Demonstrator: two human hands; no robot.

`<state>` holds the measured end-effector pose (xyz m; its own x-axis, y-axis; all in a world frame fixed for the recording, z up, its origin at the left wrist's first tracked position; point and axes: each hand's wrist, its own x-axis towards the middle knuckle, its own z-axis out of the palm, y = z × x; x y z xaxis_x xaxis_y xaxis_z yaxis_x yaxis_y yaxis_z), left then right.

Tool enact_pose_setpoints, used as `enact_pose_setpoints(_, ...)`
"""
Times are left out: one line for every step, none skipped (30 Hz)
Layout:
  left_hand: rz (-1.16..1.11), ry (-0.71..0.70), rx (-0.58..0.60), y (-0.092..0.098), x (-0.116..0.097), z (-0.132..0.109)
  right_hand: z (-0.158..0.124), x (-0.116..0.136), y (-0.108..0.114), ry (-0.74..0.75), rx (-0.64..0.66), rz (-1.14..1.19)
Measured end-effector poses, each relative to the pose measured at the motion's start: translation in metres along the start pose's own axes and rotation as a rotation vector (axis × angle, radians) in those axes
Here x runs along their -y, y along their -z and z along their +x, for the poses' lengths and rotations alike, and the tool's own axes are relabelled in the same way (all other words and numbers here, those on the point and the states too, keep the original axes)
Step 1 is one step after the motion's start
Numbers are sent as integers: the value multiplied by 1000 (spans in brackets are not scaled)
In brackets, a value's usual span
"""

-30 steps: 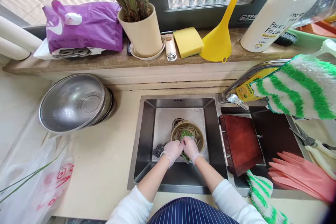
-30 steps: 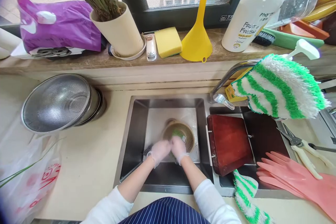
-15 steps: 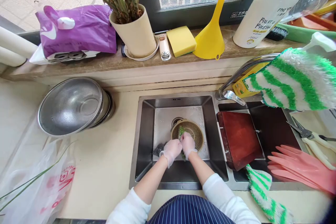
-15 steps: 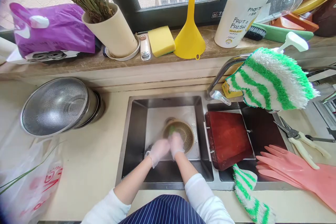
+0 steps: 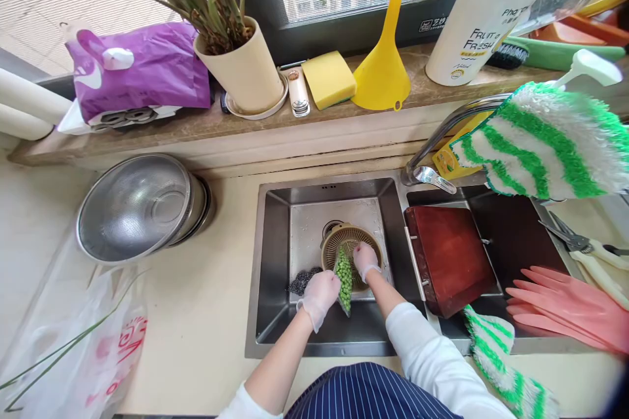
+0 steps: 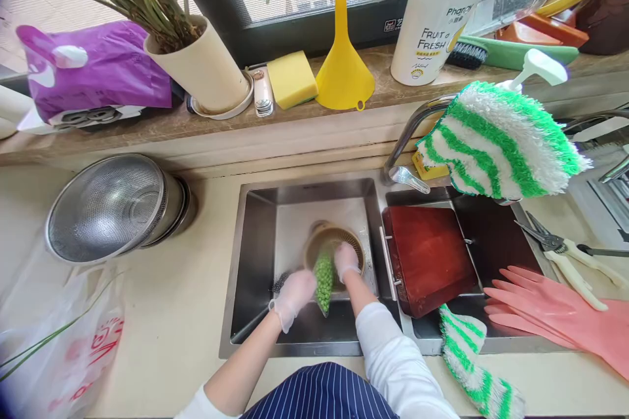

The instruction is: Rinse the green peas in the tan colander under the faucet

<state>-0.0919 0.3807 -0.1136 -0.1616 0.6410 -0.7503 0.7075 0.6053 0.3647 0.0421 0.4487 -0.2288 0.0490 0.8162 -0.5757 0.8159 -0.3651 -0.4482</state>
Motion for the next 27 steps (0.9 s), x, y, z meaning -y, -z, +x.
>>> enact_pose_setpoints(0, 5, 3, 2, 0, -2, 3, -3, 0, -32, 9, -3)
enact_pose_setpoints(-2, 11, 6, 4, 0, -3, 6, -6, 1, -66, 18, -6)
enact_pose_setpoints(-6, 16, 9, 6, 0, -5, 9, -9, 2, -95, 25, -6)
enact_pose_setpoints(-12, 22, 14, 8, 1, -6, 11, -12, 2, -118, 30, -3)
enact_pose_setpoints(-21, 27, 20, 9, 1, -8, 13, -15, 3, -135, 32, 4)
enact_pose_setpoints(-31, 31, 28, 10, 1, -9, 14, -17, 4, -147, 30, 13)
enact_pose_setpoints(-44, 34, 38, 11, 2, -9, 14, -19, 4, -152, 25, 23)
enact_pose_setpoints(-58, 34, 48, 11, 3, -9, 13, -20, 5, -151, 15, 34)
enact_pose_setpoints(-74, 30, 57, 10, 3, -9, 10, -20, 6, -144, 4, 47)
enact_pose_setpoints(-92, 22, 68, 10, 4, -7, 7, -20, 8, -127, -5, 62)
enact_pose_setpoints(-113, 11, 80, 9, 5, -5, 2, -19, 10, -98, -12, 79)
enact_pose_setpoints(-137, 0, 95, 8, 5, -2, -5, -18, 12, -55, -13, 98)
enact_pose_setpoints(-164, -10, 112, 7, 5, 1, -13, -17, 15, 4, -8, 121)
enact_pose_setpoints(-191, -17, 133, 6, 5, 6, -23, -17, 19, 74, 5, 144)
enact_pose_setpoints(-217, -21, 154, 6, 4, 10, -34, -16, 22, 147, 25, 165)
enact_pose_setpoints(-238, -23, 176, 5, 4, 15, -46, -17, 25, 227, 54, 189)
enact_pose_setpoints(-254, -24, 199, 5, 2, 20, -58, -17, 27, 310, 91, 216)
enact_pose_setpoints(-264, -25, 225, 6, 1, 24, -68, -18, 29, 386, 131, 249)
enact_pose_setpoints(-268, -25, 251, 6, -1, 29, -78, -18, 31, 450, 166, 284)
enact_pose_setpoints(-267, -25, 279, 7, -2, 33, -85, -19, 33, 497, 191, 321)
enact_pose_setpoints(-261, -24, 305, 7, -4, 37, -91, -20, 34, 524, 204, 359)
enact_pose_setpoints(-252, -22, 328, 8, -6, 40, -94, -20, 36, 528, 204, 393)
enact_pose_setpoints(-240, -19, 349, 8, -8, 43, -95, -20, 37, 515, 199, 419)
enact_pose_setpoints(-228, -16, 365, 8, -10, 45, -95, -19, 39, 499, 194, 442)
enact_pose_setpoints(-217, -12, 377, 8, -11, 46, -94, -19, 40, 480, 197, 463)
enact_pose_setpoints(-208, -8, 386, 7, -12, 48, -92, -19, 41, 461, 206, 481)
enact_pose_setpoints(-203, -3, 389, 6, -13, 49, -90, -19, 42, 444, 220, 496)
